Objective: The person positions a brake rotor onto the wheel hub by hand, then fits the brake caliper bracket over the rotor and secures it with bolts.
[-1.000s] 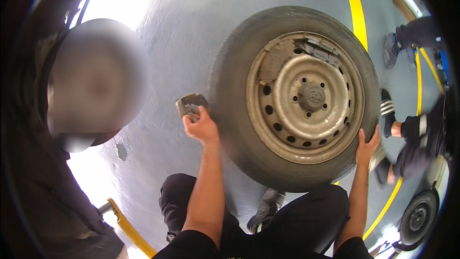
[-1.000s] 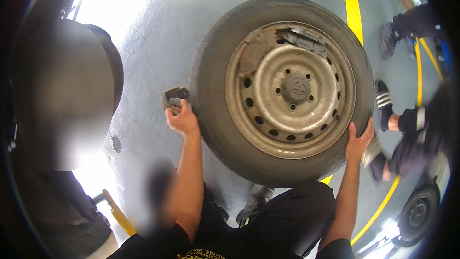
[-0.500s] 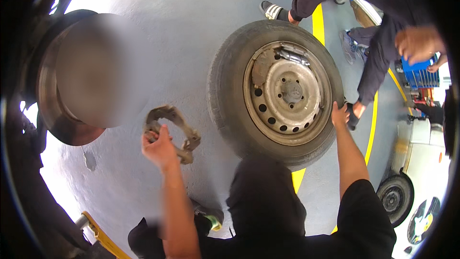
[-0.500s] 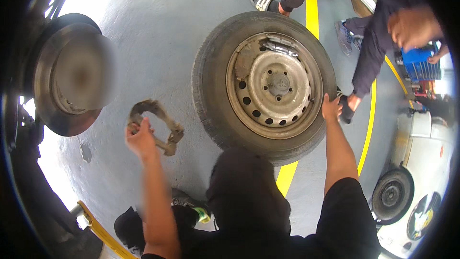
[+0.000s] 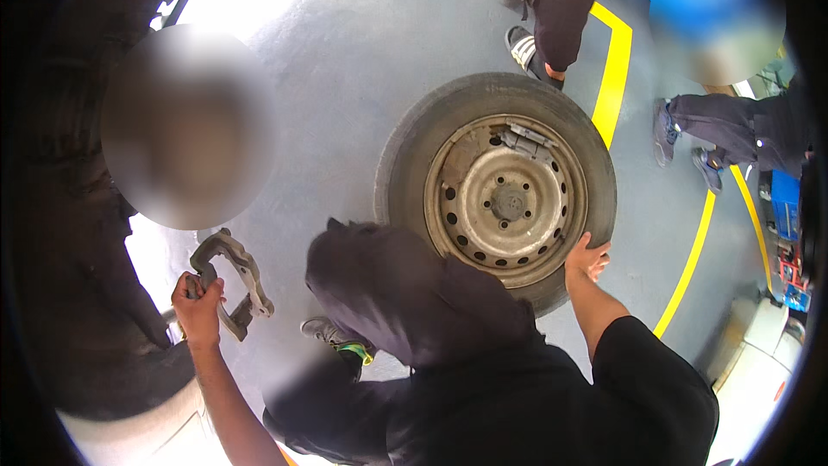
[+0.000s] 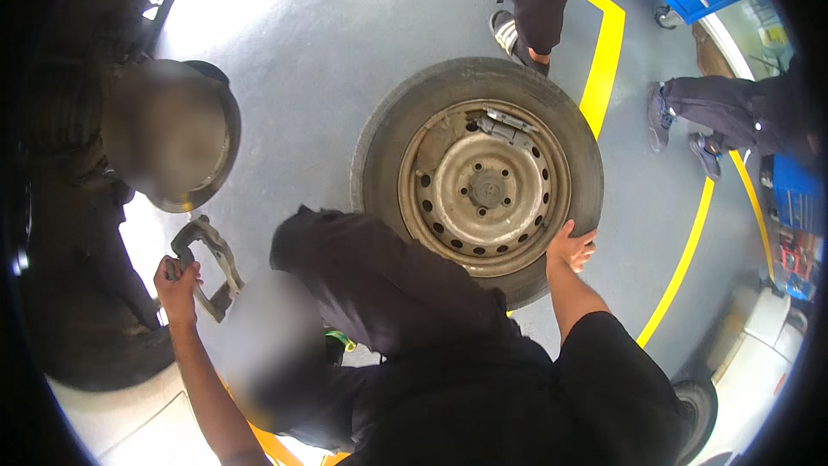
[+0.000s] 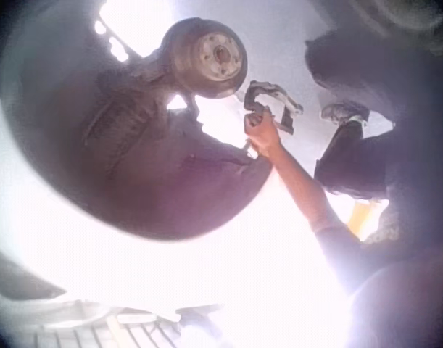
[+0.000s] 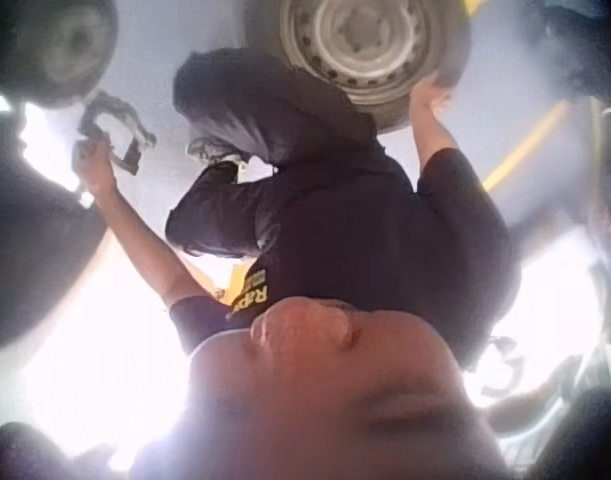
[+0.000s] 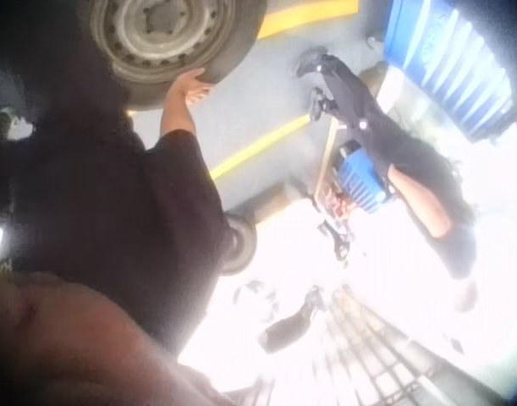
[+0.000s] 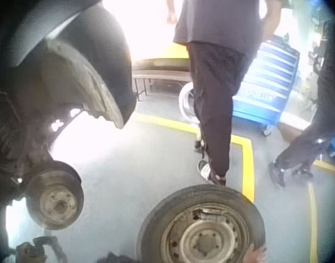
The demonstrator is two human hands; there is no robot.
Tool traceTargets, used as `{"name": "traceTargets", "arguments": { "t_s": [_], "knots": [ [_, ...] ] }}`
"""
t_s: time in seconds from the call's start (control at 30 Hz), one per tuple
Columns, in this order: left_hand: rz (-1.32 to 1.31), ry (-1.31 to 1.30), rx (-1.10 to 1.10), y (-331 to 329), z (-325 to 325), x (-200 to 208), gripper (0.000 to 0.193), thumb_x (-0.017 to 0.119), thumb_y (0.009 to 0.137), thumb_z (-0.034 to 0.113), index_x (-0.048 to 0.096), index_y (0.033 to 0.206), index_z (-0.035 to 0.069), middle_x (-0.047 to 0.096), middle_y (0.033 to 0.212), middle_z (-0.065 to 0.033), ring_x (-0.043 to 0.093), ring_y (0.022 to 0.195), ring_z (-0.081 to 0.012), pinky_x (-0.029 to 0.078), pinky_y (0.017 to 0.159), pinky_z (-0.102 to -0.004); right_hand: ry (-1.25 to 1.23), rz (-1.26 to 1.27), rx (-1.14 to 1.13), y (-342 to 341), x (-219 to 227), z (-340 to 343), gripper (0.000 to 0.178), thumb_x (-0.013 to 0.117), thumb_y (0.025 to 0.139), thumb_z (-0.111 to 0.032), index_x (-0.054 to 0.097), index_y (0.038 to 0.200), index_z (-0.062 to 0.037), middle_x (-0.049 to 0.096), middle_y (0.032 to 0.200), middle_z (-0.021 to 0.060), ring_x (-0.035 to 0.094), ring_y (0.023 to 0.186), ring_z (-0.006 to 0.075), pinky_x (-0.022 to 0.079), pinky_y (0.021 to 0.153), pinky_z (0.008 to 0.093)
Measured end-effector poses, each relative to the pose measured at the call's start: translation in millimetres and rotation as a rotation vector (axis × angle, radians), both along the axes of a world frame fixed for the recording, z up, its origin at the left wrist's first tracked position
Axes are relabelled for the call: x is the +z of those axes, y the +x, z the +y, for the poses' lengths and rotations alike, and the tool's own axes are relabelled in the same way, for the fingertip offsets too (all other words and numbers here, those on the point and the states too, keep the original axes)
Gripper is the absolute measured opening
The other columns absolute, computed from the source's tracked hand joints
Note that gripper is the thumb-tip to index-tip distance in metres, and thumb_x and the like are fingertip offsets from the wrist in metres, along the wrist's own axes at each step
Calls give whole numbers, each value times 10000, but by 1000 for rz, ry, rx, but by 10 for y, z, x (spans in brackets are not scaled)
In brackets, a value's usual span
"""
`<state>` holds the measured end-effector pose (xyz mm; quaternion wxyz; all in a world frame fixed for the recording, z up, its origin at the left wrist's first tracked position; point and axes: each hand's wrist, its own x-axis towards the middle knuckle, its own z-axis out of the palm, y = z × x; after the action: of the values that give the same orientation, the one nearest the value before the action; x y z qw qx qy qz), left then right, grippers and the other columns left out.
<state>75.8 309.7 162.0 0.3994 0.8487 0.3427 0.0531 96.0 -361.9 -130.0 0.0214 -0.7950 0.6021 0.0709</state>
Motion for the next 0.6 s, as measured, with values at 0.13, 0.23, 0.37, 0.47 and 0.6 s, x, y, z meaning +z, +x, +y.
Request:
{"name": "traceTargets", "arguments": {
  "t_s": [0.13, 0.23, 0.37, 0.47, 0.6],
  "knots": [
    [-14, -34, 48, -107, 17, 431, 337, 709, 784, -37, 407, 715, 95, 531, 685, -22, 546, 573, -116, 524, 512, -296, -21, -1, -1, 45, 52, 51, 806, 519, 924, -643, 279, 1564, -216, 432, 1459, 164, 486, 1297, 372, 416, 999, 596],
    [-35, -65, 107, -113, -95, 644, 240, 728, 767, -47, 508, 776, 49, 555, 696, -26, 577, 587, -121, 527, 511, -299, -97, -9, 18, 52, -148, 25, 801, 547, 912, -638, 315, 1551, -215, 453, 1449, 144, 517, 1254, 373, 434, 981, 575],
    [-76, -84, 162, -49, -150, 540, 194, 761, 765, -29, 604, 877, -13, 569, 711, -23, 595, 614, -121, 520, 519, -295, -117, -26, 107, -74, -503, -243, 799, 528, 918, -652, 327, 1542, -197, 476, 1408, 166, 534, 1223, 383, 445, 972, 572],
    [-27, -113, 137, -86, -136, 417, 210, 781, 753, -27, 606, 867, -10, 592, 744, -32, 603, 631, -130, 540, 552, -298, -156, -14, 154, -173, -647, -299, 799, 509, 924, -667, 339, 1533, -179, 499, 1367, 188, 551, 1192, 393, 456, 964, 570],
    [-2, -107, 80, -57, -44, 53, 197, 788, 745, -8, 595, 783, 9, 554, 697, 1, 573, 613, -97, 509, 545, -283, -250, -54, 168, -319, -769, -347, 804, 484, 932, -686, 355, 1522, -155, 530, 1313, 217, 573, 1151, 407, 471, 952, 566]
  ]
}}
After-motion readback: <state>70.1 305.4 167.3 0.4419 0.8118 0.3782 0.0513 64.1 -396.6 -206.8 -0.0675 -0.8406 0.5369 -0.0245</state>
